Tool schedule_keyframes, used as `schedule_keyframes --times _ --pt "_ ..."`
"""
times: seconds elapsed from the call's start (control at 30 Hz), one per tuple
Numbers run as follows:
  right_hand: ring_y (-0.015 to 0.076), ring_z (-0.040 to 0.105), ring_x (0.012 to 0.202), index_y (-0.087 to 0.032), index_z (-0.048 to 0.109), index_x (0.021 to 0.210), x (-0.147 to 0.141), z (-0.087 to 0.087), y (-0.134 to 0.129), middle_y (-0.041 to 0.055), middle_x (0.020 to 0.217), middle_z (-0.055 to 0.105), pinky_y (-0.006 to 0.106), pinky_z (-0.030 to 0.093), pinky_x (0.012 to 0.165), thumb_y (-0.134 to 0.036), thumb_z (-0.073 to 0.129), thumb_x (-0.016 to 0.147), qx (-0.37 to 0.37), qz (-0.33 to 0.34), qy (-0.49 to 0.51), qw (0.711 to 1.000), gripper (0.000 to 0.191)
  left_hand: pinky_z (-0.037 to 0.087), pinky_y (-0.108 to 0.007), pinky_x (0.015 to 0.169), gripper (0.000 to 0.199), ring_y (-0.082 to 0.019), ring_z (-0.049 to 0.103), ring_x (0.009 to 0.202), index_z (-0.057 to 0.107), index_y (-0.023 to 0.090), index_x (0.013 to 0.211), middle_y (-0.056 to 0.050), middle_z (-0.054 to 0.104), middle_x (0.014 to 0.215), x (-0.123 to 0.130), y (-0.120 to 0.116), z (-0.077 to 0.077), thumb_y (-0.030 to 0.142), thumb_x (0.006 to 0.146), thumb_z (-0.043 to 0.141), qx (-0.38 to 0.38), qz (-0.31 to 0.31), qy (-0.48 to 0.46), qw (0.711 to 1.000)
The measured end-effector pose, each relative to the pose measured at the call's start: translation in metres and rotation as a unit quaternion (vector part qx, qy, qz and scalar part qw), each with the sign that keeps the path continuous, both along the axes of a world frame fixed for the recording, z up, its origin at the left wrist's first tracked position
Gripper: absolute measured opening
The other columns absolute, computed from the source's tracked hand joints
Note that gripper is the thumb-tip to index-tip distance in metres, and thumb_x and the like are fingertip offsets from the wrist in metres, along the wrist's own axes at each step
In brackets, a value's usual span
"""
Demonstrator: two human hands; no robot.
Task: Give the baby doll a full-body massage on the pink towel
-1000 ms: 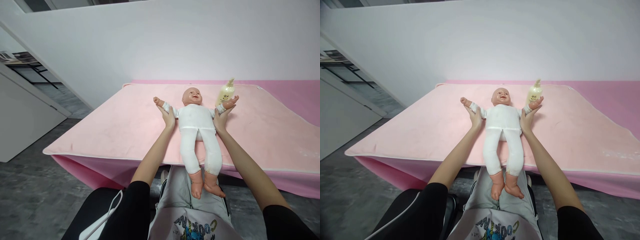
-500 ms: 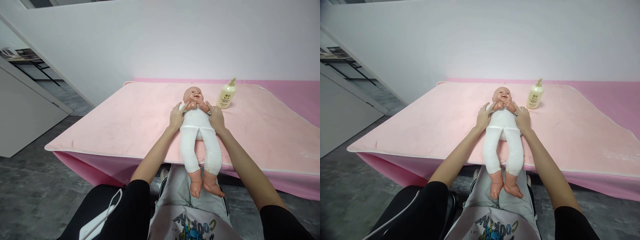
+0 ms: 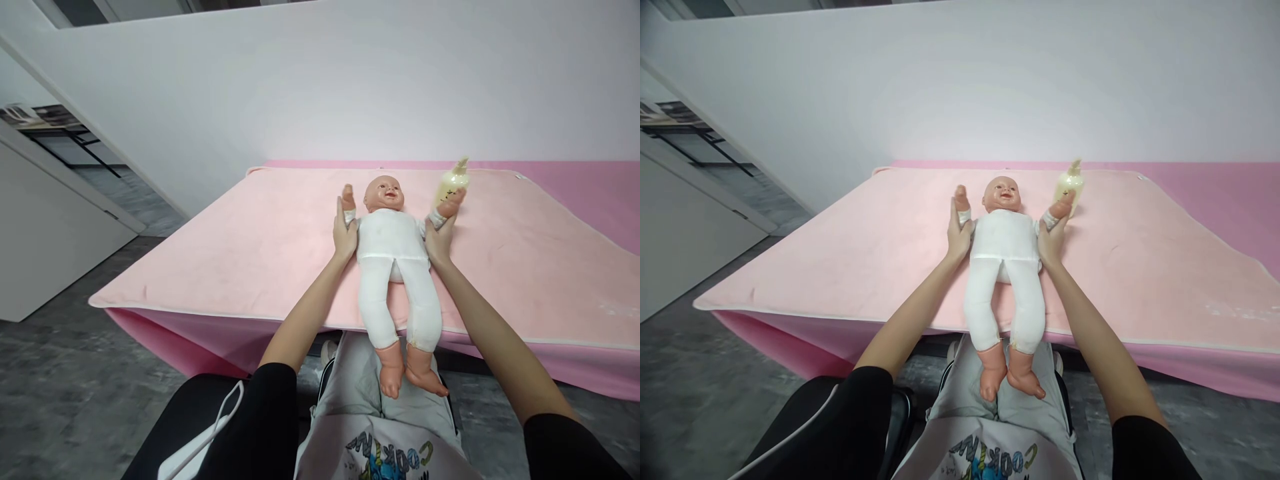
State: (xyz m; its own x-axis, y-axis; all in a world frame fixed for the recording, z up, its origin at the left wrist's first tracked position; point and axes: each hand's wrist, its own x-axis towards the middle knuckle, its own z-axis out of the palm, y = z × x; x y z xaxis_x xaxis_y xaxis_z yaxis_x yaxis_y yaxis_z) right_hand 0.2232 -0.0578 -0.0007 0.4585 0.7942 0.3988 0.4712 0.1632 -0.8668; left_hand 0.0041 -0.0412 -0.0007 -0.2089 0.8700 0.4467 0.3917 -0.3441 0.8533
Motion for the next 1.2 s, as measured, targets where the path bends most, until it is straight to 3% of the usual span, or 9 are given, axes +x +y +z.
schedule_keyframes --times 0.17,0.27,0.37,0.43,0.6,0.73,0.87,1.03,1.2 --pt "0.0195 0.033 0.133 -0.017 -0.007 0.144 0.014 -0.015 0.014 0.0161 0.148 0.018 0.038 0.039 0.101 -0.038 0.036 0.086 -0.019 -0.127 0.073 0.989 0.076 0.037 -0.032 0.102 0.077 -0.023 0.041 0.128 -0.009 0.009 0.146 -0.016 0.031 0.147 -0.007 0.005 -0.002 0.040 0.092 0.037 -0.126 0.094 -0.143 0.977" --pt "0.0203 0.033 0.133 -0.015 -0.006 0.144 0.018 -0.017 0.016 0.0177 0.148 0.017 0.041 0.038 0.102 -0.040 0.031 0.087 -0.060 -0.152 0.119 0.979 0.072 0.035 -0.034 0.104 0.077 -0.025 0.040 0.129 -0.010 0.003 0.144 -0.021 0.031 0.145 -0.008 0.005 -0.002 0.039 0.093 0.034 -0.134 0.105 -0.122 0.978" --pt "0.0190 0.034 0.133 -0.010 -0.006 0.144 0.014 -0.008 0.009 0.0184 0.147 0.022 0.037 0.035 0.105 -0.031 0.039 0.083 -0.033 -0.107 0.102 0.988 0.079 0.038 -0.037 0.099 0.071 -0.026 0.048 0.120 -0.005 0.008 0.146 -0.019 0.043 0.138 -0.006 0.001 0.000 0.033 0.093 0.034 -0.072 0.073 -0.024 0.994" --pt "0.0176 0.039 0.129 -0.014 0.001 0.146 0.008 -0.001 0.003 0.0135 0.144 0.032 0.035 0.036 0.104 -0.024 0.040 0.080 0.013 -0.044 0.035 0.998 0.077 0.040 -0.036 0.097 0.065 -0.025 0.049 0.118 0.006 0.016 0.147 -0.014 0.047 0.133 -0.004 -0.003 0.002 0.027 0.091 0.037 -0.021 0.032 0.059 0.998" --pt "0.0195 0.050 0.113 -0.025 0.041 0.136 -0.002 0.007 -0.005 0.0065 0.124 0.053 0.035 0.041 0.095 -0.011 0.033 0.078 0.048 0.071 -0.176 0.981 0.060 0.038 -0.037 0.098 0.054 -0.024 0.048 0.117 0.043 0.031 0.135 -0.007 0.046 0.132 0.000 -0.007 0.005 0.012 0.085 0.038 0.023 -0.040 0.257 0.965" --pt "0.0231 0.051 0.105 -0.024 0.058 0.121 -0.004 0.005 -0.005 0.0094 0.117 0.055 0.039 0.042 0.092 -0.009 0.033 0.079 0.030 0.085 -0.292 0.952 0.052 0.038 -0.040 0.097 0.054 -0.026 0.048 0.114 0.048 0.032 0.132 -0.009 0.046 0.131 0.002 -0.006 0.006 0.009 0.084 0.036 0.027 -0.035 0.312 0.949" --pt "0.0236 0.052 0.102 -0.023 0.062 0.116 -0.004 0.003 -0.005 0.0104 0.113 0.057 0.039 0.043 0.090 -0.011 0.035 0.080 0.038 0.076 -0.311 0.947 0.047 0.039 -0.039 0.096 0.055 -0.025 0.049 0.112 0.050 0.032 0.130 -0.008 0.048 0.129 0.002 -0.005 0.005 0.007 0.083 0.036 0.029 -0.041 0.331 0.942" --pt "0.0224 0.052 0.111 -0.025 0.040 0.137 -0.001 0.003 -0.004 0.0077 0.125 0.054 0.038 0.043 0.093 -0.013 0.035 0.080 0.039 0.096 -0.213 0.972 0.059 0.038 -0.036 0.099 0.051 -0.022 0.048 0.116 0.042 0.028 0.136 -0.008 0.049 0.127 -0.001 -0.004 0.001 0.014 0.087 0.037 0.023 -0.060 0.226 0.972" --pt "0.0216 0.047 0.121 -0.021 0.002 0.147 0.013 -0.014 0.013 0.0119 0.138 0.042 0.040 0.041 0.097 -0.028 0.044 0.081 0.055 -0.005 -0.017 0.998 0.078 0.035 -0.035 0.104 0.064 -0.023 0.042 0.127 0.013 0.025 0.146 -0.008 0.037 0.144 -0.006 0.006 -0.005 0.031 0.090 0.043 0.010 -0.004 -0.038 0.999"
